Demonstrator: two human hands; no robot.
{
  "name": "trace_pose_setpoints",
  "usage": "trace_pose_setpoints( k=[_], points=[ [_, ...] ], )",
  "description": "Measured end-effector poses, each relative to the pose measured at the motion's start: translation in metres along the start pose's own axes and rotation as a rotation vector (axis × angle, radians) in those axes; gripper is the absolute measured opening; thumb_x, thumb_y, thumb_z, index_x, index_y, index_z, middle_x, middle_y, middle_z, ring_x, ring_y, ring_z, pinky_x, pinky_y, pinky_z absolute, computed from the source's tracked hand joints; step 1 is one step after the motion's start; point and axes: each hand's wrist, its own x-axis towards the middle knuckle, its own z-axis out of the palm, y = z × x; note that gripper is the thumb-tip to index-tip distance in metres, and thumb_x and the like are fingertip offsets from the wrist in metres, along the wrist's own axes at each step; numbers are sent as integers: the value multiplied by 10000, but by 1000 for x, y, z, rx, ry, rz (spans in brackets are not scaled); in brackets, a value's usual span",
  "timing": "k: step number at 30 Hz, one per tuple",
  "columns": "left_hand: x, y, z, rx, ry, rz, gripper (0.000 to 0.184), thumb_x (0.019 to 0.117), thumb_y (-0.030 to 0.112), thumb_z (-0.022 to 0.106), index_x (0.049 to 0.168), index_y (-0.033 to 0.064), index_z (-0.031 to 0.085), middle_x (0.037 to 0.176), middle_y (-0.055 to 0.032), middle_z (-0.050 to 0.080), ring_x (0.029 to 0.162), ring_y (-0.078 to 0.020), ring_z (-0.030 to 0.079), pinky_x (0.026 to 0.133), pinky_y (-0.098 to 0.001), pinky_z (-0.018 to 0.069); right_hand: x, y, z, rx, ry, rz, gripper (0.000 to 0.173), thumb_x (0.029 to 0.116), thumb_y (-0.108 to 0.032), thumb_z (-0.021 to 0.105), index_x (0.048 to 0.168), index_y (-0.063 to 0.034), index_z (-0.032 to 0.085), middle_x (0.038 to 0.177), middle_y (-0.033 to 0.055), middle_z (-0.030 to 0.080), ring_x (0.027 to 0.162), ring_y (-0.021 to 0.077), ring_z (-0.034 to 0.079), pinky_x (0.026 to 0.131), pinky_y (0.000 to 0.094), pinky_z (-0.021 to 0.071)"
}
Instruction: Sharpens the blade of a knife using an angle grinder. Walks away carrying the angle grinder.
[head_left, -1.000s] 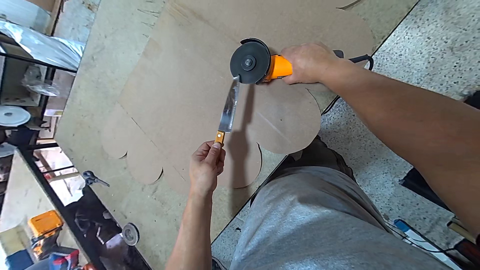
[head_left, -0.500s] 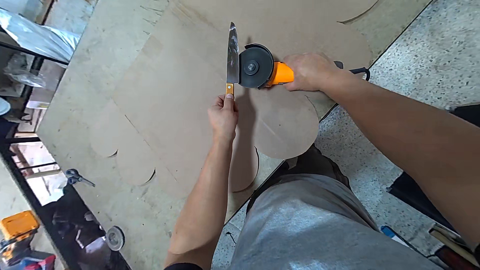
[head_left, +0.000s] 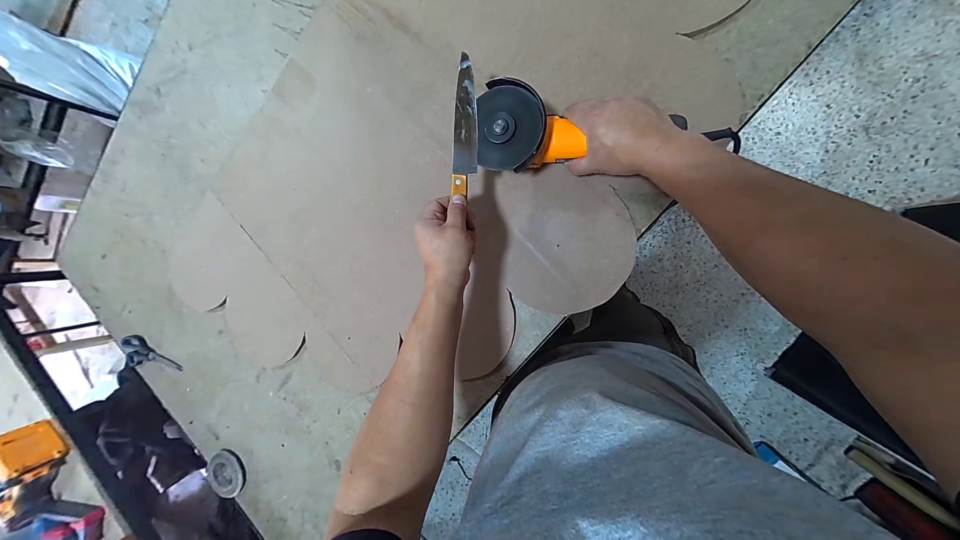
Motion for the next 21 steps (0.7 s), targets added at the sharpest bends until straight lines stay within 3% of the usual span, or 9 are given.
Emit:
trace_pose_setpoints(
  k=[21],
  points=[
    [-32, -6, -26, 13, -12, -42, 193, 1094, 180, 512, 1052, 31, 628, 675, -38, 604, 420, -67, 412, 368, -196, 319, 0, 0, 1, 6, 16, -1, 584, 867, -480, 764, 1291, -118, 592, 1177, 144, 691, 1053, 379, 692, 815, 637, 538]
  ],
)
